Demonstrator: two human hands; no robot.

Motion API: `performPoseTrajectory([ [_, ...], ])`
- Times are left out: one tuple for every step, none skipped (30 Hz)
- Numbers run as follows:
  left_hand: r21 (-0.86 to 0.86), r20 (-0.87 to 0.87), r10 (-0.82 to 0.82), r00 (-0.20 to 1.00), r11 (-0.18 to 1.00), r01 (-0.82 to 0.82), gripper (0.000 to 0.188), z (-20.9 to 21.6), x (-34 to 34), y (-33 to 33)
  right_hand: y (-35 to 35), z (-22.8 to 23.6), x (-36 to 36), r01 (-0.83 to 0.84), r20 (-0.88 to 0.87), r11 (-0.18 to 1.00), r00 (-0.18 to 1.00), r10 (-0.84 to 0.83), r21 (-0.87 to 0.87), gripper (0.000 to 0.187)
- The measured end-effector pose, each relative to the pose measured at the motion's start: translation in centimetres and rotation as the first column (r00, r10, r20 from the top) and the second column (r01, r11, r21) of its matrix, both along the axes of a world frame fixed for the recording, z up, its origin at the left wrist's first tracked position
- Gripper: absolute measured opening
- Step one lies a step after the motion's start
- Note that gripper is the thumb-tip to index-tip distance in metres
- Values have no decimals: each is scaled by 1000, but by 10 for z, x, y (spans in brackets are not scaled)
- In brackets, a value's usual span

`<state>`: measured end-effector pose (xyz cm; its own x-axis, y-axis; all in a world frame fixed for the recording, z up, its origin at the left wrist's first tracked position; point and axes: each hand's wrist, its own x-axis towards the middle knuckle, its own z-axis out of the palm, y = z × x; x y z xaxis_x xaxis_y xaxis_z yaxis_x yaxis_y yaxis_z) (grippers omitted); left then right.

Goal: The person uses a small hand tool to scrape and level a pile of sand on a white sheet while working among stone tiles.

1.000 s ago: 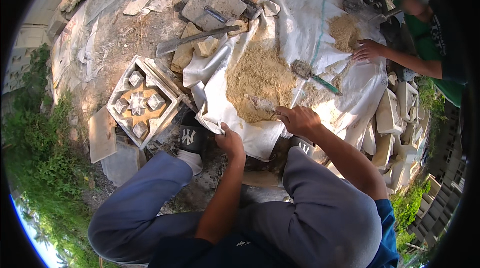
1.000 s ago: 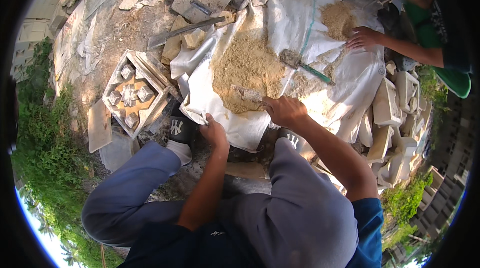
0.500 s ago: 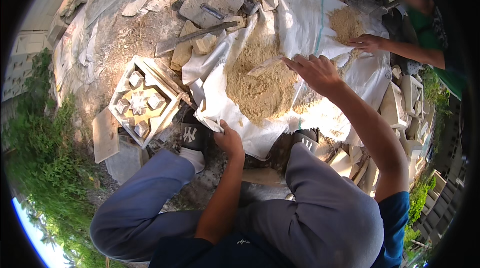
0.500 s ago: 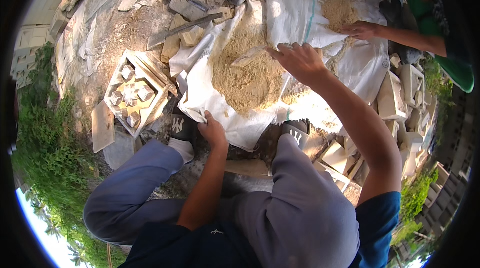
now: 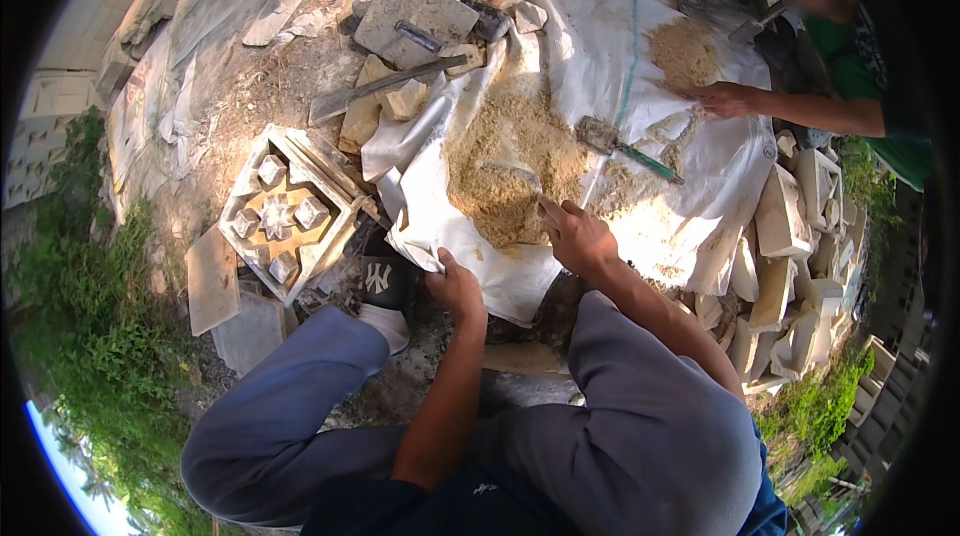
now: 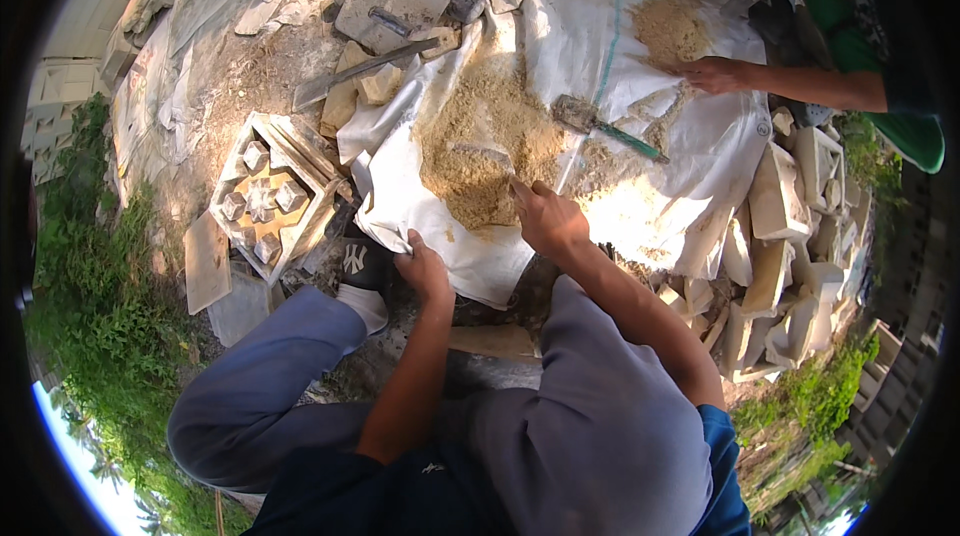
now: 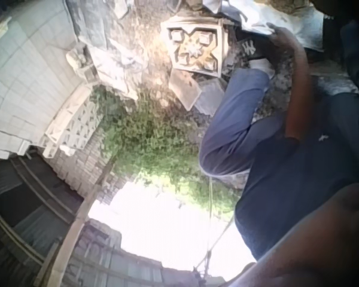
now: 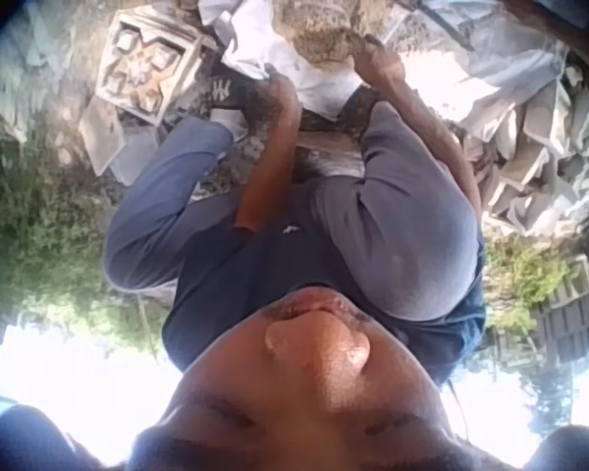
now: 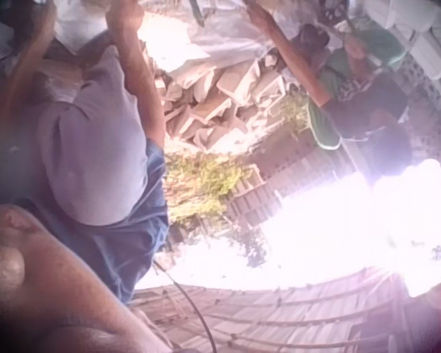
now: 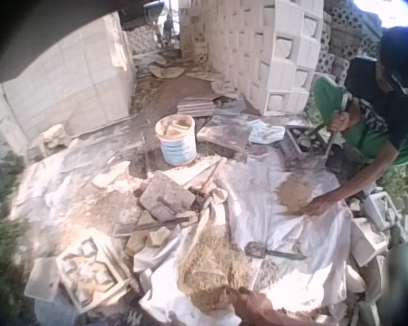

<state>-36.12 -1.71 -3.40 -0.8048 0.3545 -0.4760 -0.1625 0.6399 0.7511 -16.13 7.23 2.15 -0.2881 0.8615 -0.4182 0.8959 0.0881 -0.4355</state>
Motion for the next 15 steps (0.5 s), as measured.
performPoseTrajectory([
  [0, -2, 2, 1000, 1000, -2, 45, -3, -5, -2, 4, 15, 0, -2, -2, 1000, 1000, 2, 0, 46],
  [16, -11, -19, 1000, 1000, 19, 45, -5, -9, -4, 9, 29, 1, -16, 13, 996, 1000, 15, 88, 46],
  [33, -23, -38, 999, 999, 39, 46, -7, -13, -7, 11, 36, 1, -33, 27, 984, 999, 28, 176, 46],
  [36, -13, -42, 999, 998, 43, 46, -5, -6, -5, 10, 33, 15, -27, 9, 949, 1000, 25, 314, 50],
  [72, -31, -38, 999, 997, 40, 47, 1, 2, -2, 5, 24, 30, -30, 21, 949, 999, 24, 313, 50],
  [109, -50, -31, 998, 993, 36, 48, 7, 9, 0, -1, 12, 44, -2, 40, 944, 999, -12, 330, 52],
  [112, -51, -33, 998, 993, 38, 48, 15, 11, 2, -8, 6, 51, 31, 47, 937, 998, -50, 349, 55],
  [105, 10, -5, 1000, 995, 4, 44, 21, 11, 4, -13, 14, 53, 44, 171, 996, 984, -57, 77, 57],
  [95, 73, 23, 997, 995, -29, 41, 25, 12, 7, -27, 0, 53, 44, 170, 996, 984, -57, 81, 57],
  [101, 80, 15, 997, 995, -23, 41, 28, 19, 10, -45, -24, 57, 107, 24, 990, 994, -110, 88, 60],
  [204, 112, -62, 992, 978, 39, 37, 29, 24, 10, -57, -38, 56, 160, -134, 984, 980, -149, 80, 63],
  [302, 134, -140, 981, 949, 94, 35, 30, 27, 9, -61, -38, 46, 217, -257, 975, 946, -199, 42, 61],
  [301, 129, -137, 982, 949, 93, 35, 28, 26, 7, -63, -34, 28, 270, -374, 963, 893, -251, -2, 60],
  [236, 169, -136, 976, 967, 93, 34, 25, 23, 7, -59, -23, 11, 285, -416, 958, 868, -273, -33, 55],
  [171, 207, -130, 969, 981, 95, 34, 22, 22, 6, -58, -13, -1, 283, -440, 952, 845, -304, -114, 50],
])
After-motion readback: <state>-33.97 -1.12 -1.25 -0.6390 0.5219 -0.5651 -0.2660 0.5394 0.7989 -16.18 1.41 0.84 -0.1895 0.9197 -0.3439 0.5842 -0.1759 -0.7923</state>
